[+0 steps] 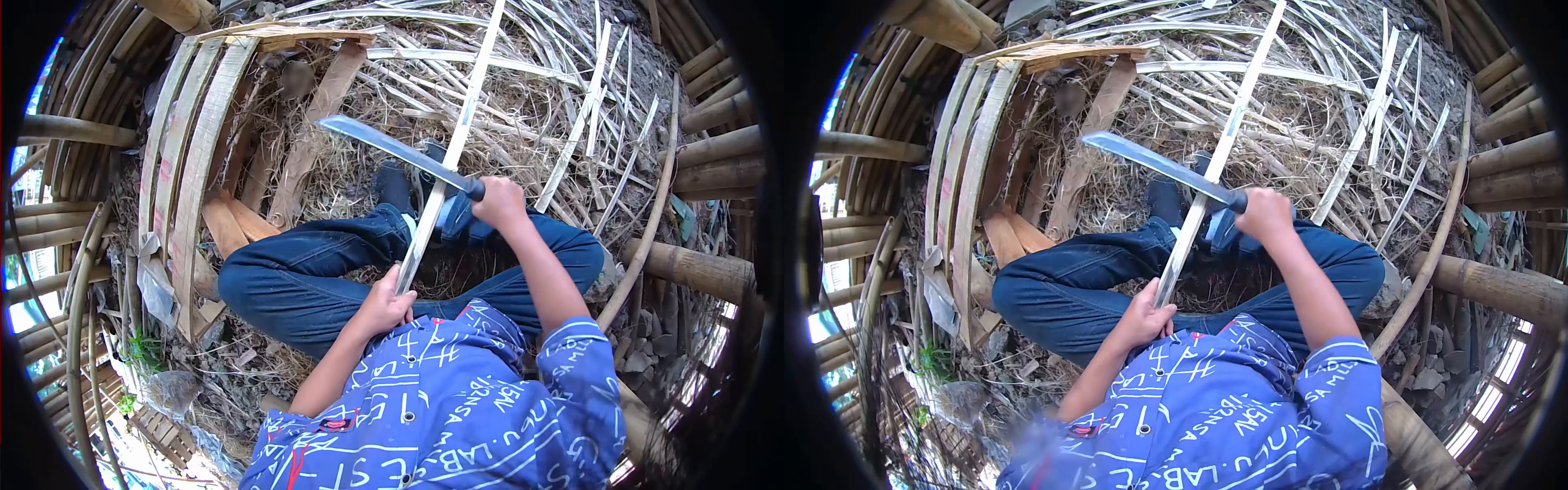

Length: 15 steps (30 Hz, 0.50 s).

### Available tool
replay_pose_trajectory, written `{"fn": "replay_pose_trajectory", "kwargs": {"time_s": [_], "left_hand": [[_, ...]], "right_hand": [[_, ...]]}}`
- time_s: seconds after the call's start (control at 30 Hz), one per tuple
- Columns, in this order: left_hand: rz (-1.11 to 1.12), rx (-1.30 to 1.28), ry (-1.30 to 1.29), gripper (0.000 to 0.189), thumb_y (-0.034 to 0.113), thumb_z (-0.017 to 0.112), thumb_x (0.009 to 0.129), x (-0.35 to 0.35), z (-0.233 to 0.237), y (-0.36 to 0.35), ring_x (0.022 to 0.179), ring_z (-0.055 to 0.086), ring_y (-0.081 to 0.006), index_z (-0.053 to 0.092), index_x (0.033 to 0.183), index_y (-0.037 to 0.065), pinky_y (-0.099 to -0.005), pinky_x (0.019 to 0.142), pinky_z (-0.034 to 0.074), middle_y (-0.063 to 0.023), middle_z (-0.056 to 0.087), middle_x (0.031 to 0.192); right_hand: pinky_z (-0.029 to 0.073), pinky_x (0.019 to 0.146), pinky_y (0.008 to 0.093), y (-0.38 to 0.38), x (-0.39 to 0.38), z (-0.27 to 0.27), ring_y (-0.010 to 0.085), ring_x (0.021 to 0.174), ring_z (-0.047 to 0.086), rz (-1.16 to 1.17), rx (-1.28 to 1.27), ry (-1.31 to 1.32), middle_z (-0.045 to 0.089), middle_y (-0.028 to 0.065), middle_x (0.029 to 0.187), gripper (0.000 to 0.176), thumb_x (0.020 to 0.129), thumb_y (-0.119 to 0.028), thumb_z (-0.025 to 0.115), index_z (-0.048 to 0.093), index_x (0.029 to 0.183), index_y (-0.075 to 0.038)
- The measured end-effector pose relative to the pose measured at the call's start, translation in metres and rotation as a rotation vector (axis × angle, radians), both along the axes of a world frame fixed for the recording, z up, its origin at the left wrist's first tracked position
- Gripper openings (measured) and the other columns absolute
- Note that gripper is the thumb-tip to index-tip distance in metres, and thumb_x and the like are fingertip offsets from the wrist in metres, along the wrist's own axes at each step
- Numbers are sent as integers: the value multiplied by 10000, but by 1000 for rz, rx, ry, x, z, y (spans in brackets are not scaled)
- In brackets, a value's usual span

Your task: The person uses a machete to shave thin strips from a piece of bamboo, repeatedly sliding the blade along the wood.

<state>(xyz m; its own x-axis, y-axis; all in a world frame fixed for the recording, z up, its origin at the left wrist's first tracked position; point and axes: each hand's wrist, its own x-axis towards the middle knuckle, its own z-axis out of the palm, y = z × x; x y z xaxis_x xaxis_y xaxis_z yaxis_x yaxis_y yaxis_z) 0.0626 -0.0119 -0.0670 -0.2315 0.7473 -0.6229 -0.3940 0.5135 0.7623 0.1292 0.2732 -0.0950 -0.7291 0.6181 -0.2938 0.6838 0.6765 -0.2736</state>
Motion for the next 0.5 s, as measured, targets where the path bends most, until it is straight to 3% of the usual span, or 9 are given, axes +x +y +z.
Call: {"fn": "replay_pose_trajectory", "kwargs": {"time_s": [0.13, 0.33, 0.5], "left_hand": [[28, -14, -24, 307, 39, 547, 897, -6, -1, -1, 513, 580, -111, 412, 1170, -3, -255, 422, 468, -55, 562, 688], [23, 9, 31, 323, 40, 562, 880, 7, 3, -20, 551, 581, -96, 440, 1174, -10, -251, 466, 459, -39, 557, 703], [68, -11, -25, 323, 31, 558, 877, -3, 7, -19, 534, 575, -97, 441, 1174, -13, -247, 459, 456, -40, 555, 701]], "right_hand": [[531, 770, 450, 21, -15, -12, 357, 829, 669, 69, 59, -63, 690, 171, 876, 259, 660, -234, 660, 690, 858, -71], [520, 837, 446, 94, -41, -19, 347, 925, 665, -223, 94, -95, 682, 204, 951, 284, 718, -216, 620, 686, 929, -38], [528, 804, 446, 118, -50, -14, 361, 880, 668, -167, 209, -51, 681, 215, 924, 271, 736, -216, 599, 674, 917, -28]]}}
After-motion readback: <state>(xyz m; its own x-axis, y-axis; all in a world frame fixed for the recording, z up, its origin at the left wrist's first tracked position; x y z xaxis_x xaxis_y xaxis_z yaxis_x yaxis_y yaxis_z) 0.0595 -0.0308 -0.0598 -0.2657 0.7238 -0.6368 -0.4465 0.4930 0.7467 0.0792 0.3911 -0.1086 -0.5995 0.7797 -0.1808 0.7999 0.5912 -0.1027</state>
